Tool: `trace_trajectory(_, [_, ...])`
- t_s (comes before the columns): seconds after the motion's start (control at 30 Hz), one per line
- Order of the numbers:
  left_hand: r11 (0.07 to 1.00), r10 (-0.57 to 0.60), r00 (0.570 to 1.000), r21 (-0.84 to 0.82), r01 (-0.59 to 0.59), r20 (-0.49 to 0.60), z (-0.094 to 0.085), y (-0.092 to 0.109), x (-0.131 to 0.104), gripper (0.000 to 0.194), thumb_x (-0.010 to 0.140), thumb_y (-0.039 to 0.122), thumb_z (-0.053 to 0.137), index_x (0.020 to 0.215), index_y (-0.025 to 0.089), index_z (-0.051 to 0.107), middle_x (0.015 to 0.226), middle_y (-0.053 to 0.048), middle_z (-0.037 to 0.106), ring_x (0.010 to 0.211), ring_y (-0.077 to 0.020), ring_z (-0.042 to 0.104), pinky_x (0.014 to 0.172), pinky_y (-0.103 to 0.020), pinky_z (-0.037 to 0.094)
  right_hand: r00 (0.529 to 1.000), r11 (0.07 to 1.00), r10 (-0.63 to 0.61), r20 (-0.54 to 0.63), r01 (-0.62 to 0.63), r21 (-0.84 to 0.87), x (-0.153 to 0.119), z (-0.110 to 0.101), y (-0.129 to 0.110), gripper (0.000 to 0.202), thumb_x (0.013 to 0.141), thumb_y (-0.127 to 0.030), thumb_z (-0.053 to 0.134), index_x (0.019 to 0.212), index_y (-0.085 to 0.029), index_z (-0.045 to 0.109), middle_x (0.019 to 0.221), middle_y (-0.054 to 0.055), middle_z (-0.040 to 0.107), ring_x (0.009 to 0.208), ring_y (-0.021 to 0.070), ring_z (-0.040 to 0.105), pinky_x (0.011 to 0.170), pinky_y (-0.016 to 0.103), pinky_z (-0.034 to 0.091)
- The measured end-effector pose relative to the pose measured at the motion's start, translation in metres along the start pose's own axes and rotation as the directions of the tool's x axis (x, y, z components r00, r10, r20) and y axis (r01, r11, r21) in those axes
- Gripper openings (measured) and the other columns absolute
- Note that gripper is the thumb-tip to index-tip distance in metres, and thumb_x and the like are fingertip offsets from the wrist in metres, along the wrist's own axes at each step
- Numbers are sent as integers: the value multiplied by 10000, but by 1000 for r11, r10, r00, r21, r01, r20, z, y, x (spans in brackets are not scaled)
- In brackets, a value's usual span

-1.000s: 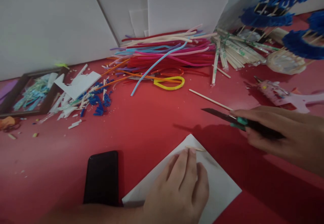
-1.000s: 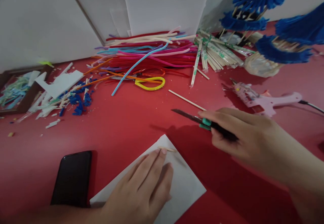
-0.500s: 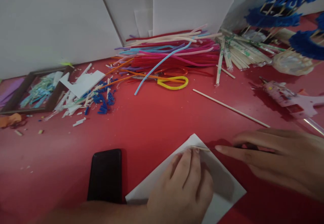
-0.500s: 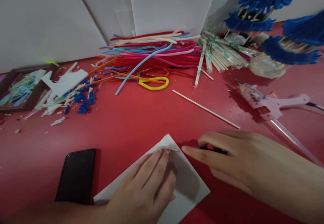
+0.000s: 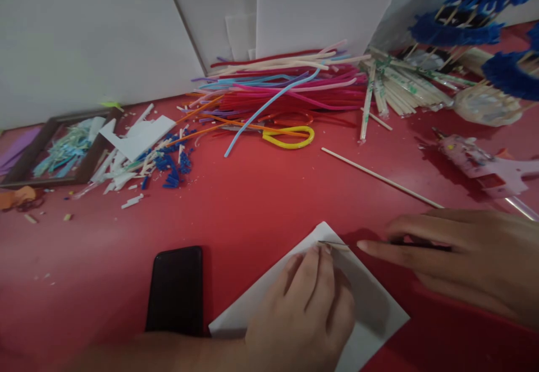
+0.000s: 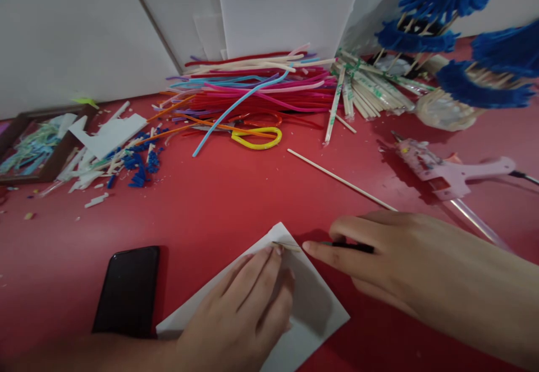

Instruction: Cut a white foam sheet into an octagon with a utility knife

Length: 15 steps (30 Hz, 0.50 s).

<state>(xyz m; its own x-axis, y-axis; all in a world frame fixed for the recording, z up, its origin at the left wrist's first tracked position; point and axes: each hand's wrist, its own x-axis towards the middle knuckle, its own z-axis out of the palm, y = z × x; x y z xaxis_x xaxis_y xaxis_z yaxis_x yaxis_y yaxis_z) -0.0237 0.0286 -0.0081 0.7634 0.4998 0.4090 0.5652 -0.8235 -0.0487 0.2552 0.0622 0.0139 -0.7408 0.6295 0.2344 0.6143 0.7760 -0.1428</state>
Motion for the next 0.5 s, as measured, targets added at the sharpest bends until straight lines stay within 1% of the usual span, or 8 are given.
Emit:
trace_trajectory(0.03, [1000, -6, 1000, -2, 6, -1, 0, 0, 0, 230, 1030, 202, 497, 1144, 111, 675, 1229, -131, 750, 1193, -249, 674, 1041, -352, 486, 998, 998, -62, 30, 63, -26, -1, -1, -1, 467, 1002, -125, 385, 1270, -353, 691, 910, -10, 777, 698, 167, 715, 579, 310, 573])
trace_trajectory(0.07, [1000, -9, 1000, -4, 9, 0, 0, 0, 0, 235, 1033, 195, 486, 1143, 113, 676, 1229, -127, 752, 1195, -246, 674, 1041, -351, 485, 997, 995, -68, 46, 71, -64, -3, -1, -1, 485, 989, -98, 386, 1284, -345, 682, 927, -7, 777, 715, 171, 718, 591, 313, 575])
trace_trajectory(0.13, [1000, -7, 1000, -1, 7, 4, 0, 0, 1, 244, 1036, 192, 475, 1149, 112, 676, 1233, -124, 753, 1201, -244, 672, 1048, -353, 481, 997, 993, -60, 54, 65, -104, -5, -2, -2, 510, 965, -74, 392, 1268, -357, 690, 932, -3, 773, 719, 175, 716, 592, 305, 574])
trace_trajectory(0.2, [1000, -5, 1000, 1, 5, 7, -1, 0, 1, 243, 1036, 203, 481, 1150, 113, 676, 1236, -122, 753, 1207, -241, 670, 1061, -354, 472, 998, 993, -34, 51, 40, -108, -7, -2, -3, 531, 943, -66, 396, 1244, -379, 702, 922, 0, 767, 704, 177, 712, 573, 293, 569])
trace_trajectory(0.33, [1000, -4, 1000, 0, 4, 23, -3, -1, 1, 233, 1034, 221, 502, 1159, 122, 672, 1252, -111, 753, 1208, -239, 673, 1078, -354, 456, 998, 994, -17, 61, 23, -110, -11, 0, -5, 571, 900, -57, 397, 1244, -387, 713, 900, 12, 763, 700, 204, 714, 583, 318, 581])
trace_trajectory(0.43, [1000, 2, 999, -1, -2, 35, -4, -1, 1, 234, 1032, 218, 505, 1170, 120, 667, 1261, -112, 751, 1210, -240, 673, 1076, -354, 453, 998, 994, -25, 56, 31, -109, -12, -1, -7, 568, 920, -69, 389, 1255, -396, 711, 905, 4, 778, 714, 206, 724, 588, 319, 593])
trace_trajectory(0.5, [1000, 3, 999, 1, -3, 42, -4, -1, 0, 240, 1032, 224, 506, 1179, 116, 662, 1275, -117, 744, 1215, -241, 669, 1079, -356, 446, 999, 994, -22, 34, 26, -111, -11, -1, -8, 562, 944, -79, 362, 1246, -394, 716, 899, -3, 785, 708, 197, 732, 563, 307, 592])
